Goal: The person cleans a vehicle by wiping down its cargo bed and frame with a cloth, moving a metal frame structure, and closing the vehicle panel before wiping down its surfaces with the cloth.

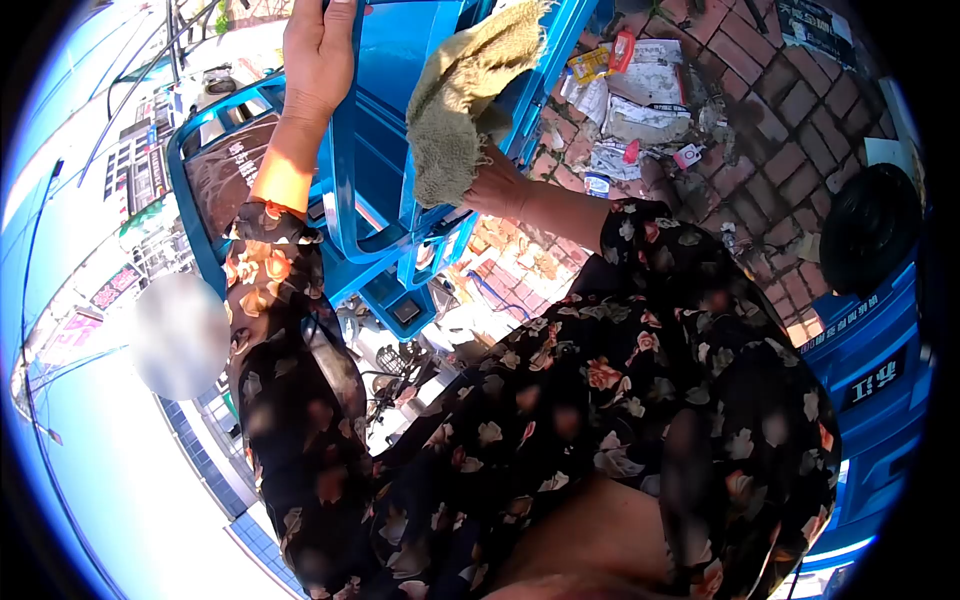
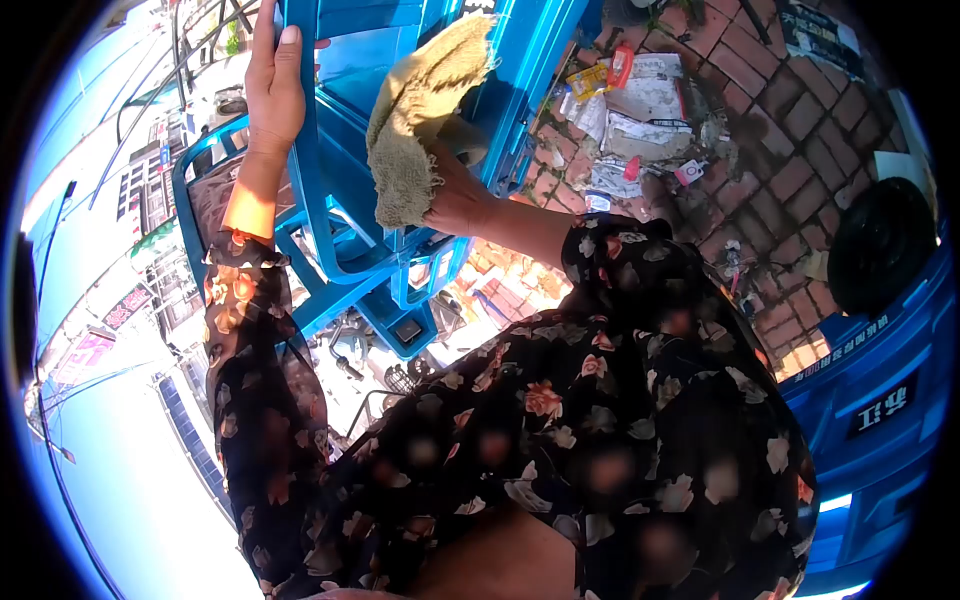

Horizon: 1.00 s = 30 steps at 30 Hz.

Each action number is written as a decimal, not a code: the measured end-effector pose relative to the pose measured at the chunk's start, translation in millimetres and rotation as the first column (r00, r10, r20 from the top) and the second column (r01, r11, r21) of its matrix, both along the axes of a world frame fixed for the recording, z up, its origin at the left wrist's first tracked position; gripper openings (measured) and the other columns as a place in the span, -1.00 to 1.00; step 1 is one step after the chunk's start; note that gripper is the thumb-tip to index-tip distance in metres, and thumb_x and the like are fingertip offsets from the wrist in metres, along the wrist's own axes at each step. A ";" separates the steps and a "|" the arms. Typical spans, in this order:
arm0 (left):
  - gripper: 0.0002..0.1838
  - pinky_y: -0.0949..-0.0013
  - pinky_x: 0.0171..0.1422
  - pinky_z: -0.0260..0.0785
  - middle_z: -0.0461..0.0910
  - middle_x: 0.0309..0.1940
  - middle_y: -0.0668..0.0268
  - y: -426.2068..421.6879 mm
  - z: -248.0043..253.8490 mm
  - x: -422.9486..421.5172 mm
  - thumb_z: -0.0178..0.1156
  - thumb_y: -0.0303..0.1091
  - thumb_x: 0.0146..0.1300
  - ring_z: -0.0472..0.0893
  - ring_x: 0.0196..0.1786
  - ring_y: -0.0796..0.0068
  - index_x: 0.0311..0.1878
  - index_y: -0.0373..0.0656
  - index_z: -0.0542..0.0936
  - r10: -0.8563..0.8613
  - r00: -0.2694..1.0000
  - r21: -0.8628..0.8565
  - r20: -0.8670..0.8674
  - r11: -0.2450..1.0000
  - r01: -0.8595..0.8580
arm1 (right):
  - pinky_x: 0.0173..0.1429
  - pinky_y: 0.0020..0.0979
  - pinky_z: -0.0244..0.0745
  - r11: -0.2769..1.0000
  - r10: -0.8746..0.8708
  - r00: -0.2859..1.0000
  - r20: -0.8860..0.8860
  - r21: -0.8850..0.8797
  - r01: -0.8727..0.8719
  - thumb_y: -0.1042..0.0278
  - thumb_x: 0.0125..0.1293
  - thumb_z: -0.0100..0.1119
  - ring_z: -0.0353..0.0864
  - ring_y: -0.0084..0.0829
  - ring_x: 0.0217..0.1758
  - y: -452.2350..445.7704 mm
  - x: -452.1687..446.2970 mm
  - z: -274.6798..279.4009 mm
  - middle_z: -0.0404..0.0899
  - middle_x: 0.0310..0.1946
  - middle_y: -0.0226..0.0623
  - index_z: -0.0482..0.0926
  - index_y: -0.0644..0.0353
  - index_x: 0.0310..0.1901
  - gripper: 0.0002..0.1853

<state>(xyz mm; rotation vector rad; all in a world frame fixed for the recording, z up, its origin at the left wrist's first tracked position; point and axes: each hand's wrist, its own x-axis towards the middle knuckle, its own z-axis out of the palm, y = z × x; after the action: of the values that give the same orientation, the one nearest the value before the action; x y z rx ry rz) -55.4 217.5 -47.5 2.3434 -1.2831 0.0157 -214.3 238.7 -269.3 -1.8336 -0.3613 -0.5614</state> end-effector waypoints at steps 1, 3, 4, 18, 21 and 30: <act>-0.42 0.31 0.57 -0.06 0.26 0.44 0.03 1.2 0.9 -1.7 -0.14 -0.32 0.48 0.19 0.52 0.23 0.49 -0.37 0.14 -0.009 1.000 -0.012 0.002 1.000 0.009 | 0.61 0.01 -0.13 0.992 -0.060 0.998 0.020 -0.106 0.062 0.04 0.30 0.18 0.17 -0.21 0.51 -1.2 6.7 3.3 0.38 0.35 -0.32 0.45 -0.11 0.30 -0.47; -0.42 0.31 0.56 -0.05 0.28 0.44 0.02 0.7 5.7 -6.4 -0.11 -0.33 0.48 0.20 0.51 0.23 0.49 -0.37 0.16 0.054 0.998 0.003 0.013 0.999 -0.054 | 0.65 -0.01 -0.41 0.828 -0.045 0.994 0.099 -0.553 0.092 -0.07 0.28 0.18 0.03 -0.30 0.58 -15.6 15.2 6.6 0.29 0.40 -0.41 0.29 -0.21 0.42 -0.33; -0.42 0.30 0.56 -0.05 0.28 0.43 0.02 3.3 4.5 -4.4 -0.10 -0.33 0.48 0.21 0.51 0.22 0.49 -0.36 0.16 0.071 0.997 0.006 0.017 0.997 -0.071 | 0.65 -0.02 -0.59 0.773 -0.084 0.990 0.115 -0.619 0.137 -0.12 0.21 0.22 -0.01 -0.37 0.60 -17.7 30.0 1.3 0.28 0.41 -0.49 0.26 -0.26 0.44 -0.25; -0.45 0.37 -0.13 0.44 0.60 -0.23 0.17 -2.6 4.1 -14.4 0.04 -0.27 0.43 0.54 -0.33 0.46 0.45 -0.16 0.29 0.179 0.979 -0.045 -0.099 0.982 -0.184 | 0.47 -0.21 0.15 0.675 -0.037 0.982 0.185 -0.720 0.161 0.26 0.28 0.02 0.35 -0.33 0.36 -1.1 26.8 24.2 0.43 0.25 -0.27 0.54 0.19 0.14 -0.59; -0.44 0.34 -0.13 0.44 0.62 -0.22 0.14 0.6 7.3 -8.0 0.04 -0.24 0.43 0.57 -0.34 0.38 0.45 -0.13 0.29 0.250 0.968 0.097 0.009 0.963 -0.250 | 0.51 -0.23 0.08 0.483 0.046 0.949 0.312 -0.838 0.252 0.20 0.24 -0.01 0.34 -0.30 0.33 70.9 -3.3 17.9 0.49 0.13 -0.28 0.55 0.20 0.06 -0.59; -0.45 0.28 0.24 0.35 0.57 0.13 -0.02 7.9 -12.9 1.6 0.08 -0.19 0.44 0.56 0.18 0.12 0.45 -0.04 0.31 0.063 0.998 -0.179 0.000 0.982 -0.062 | 0.42 -0.27 0.22 0.799 -0.129 0.978 0.163 -0.567 0.200 0.35 0.23 0.09 0.48 -0.28 0.21 13.6 12.2 0.1 0.50 0.17 -0.30 0.48 0.06 0.22 -0.53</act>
<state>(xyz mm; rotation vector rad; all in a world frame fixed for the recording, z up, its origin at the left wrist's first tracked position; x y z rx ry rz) -53.9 225.4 -60.4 2.2294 -1.1595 0.1518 -202.1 252.3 -269.2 -2.4521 -0.4943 -0.7370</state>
